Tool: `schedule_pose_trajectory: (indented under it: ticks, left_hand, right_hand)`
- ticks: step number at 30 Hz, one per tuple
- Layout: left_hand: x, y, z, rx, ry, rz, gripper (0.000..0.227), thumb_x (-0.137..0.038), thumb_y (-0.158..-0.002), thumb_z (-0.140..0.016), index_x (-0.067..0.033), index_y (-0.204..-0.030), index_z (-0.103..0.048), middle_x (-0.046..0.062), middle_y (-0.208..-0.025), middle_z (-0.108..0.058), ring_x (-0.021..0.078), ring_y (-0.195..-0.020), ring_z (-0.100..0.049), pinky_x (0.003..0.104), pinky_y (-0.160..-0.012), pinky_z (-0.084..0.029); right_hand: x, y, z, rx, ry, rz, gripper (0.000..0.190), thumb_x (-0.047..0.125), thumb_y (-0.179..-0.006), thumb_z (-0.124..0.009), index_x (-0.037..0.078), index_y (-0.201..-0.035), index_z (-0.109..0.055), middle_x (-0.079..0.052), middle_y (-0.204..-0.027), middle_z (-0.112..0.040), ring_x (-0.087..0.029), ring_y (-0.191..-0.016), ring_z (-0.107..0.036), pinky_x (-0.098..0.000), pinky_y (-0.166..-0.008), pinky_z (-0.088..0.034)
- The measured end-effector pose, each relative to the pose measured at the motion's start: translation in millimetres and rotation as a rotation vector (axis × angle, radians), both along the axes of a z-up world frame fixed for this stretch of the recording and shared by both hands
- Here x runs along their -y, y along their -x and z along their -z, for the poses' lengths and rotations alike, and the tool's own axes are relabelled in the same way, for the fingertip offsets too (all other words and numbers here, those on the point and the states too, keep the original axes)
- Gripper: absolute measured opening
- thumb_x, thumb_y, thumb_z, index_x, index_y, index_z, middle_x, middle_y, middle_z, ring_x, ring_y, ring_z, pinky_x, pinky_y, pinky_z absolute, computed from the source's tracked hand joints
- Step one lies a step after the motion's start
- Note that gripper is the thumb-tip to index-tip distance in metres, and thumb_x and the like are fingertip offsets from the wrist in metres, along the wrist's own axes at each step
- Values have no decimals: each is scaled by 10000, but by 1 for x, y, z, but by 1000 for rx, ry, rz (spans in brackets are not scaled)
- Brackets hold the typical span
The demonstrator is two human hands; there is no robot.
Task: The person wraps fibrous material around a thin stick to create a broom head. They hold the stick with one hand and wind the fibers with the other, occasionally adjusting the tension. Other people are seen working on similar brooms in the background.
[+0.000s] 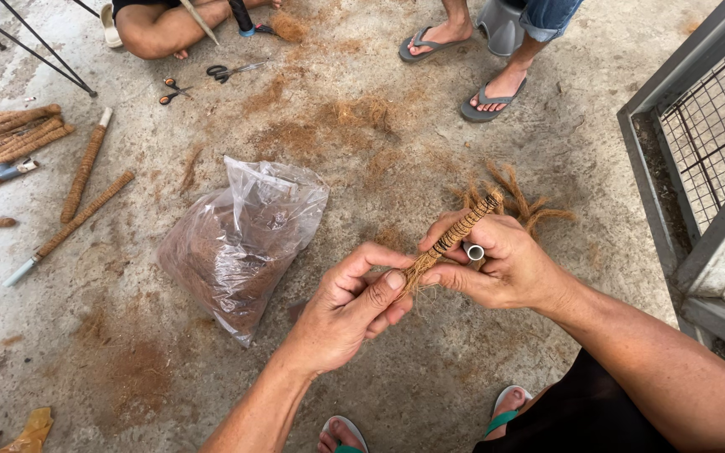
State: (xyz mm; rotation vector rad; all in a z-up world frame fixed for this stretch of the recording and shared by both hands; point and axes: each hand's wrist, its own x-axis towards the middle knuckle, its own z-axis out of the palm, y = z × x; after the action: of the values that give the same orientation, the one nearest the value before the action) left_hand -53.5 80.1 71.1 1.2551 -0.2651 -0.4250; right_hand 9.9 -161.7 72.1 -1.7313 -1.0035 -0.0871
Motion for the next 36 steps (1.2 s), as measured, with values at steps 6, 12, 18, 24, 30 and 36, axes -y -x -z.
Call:
schedule_pose_trajectory:
  ticks: [6,12,18,24,30,36]
  left_hand:
    - [6,9,-5,320,-154,-75,214,-173,-1123,-516,-108,-1308,-601,2,-856,-629,47,-753,-588,220,-611,-464]
    - [17,9,-11,493,-239,-220,201,-90,-1013,-656,-62,-1203,-599,-4,-939,-711,27,-779,-594,223,-618,-472]
    - [15,7,-7,411,-361,-292,127,-122,-1054,-627,-70,-1164,-661,-37,-742,-581,34,-657,-488,245,-548,-397]
    - [6,5,-5,361,-200,-159,153,-147,-1077,-590,-73,-1207,-625,-29,-769,-547,45,-674,-501,250,-574,-430]
    - [6,9,-9,309,-217,-41,173,-140,-1054,-594,-72,-1207,-640,-13,-784,-604,65,-668,-559,249,-575,-483]
    - [4,12,-14,396,-238,-15,145,-142,-1083,-594,-64,-1192,-649,-9,-760,-606,70,-665,-561,256,-582,-487]
  right_hand:
    - [-6,9,-2,-36,-55,41,271,177,-915,-804,58,-1103,-649,41,-784,-616,-16,-628,-542,-221,-508,-396]
    - [-13,14,-8,-57,-69,98,243,156,-933,-787,64,-1104,-642,54,-782,-618,-13,-605,-485,-217,-505,-356]
    - [-10,7,2,-145,-116,40,302,63,-935,-727,36,-1225,-648,85,-696,-572,7,-578,-455,-209,-503,-329]
    - [-2,3,4,-551,-361,-131,313,-27,-898,-650,-29,-1211,-661,-34,-909,-661,-77,-673,-528,-263,-587,-431]
    - [-8,-2,-6,-778,-806,-575,163,-52,-943,-653,50,-1019,-552,-62,-946,-522,-164,-847,-562,-345,-761,-480]
    - [-1,-4,-1,-672,-582,-332,379,-150,-911,-675,122,-800,-434,-68,-1053,-536,-90,-865,-515,-289,-733,-456]
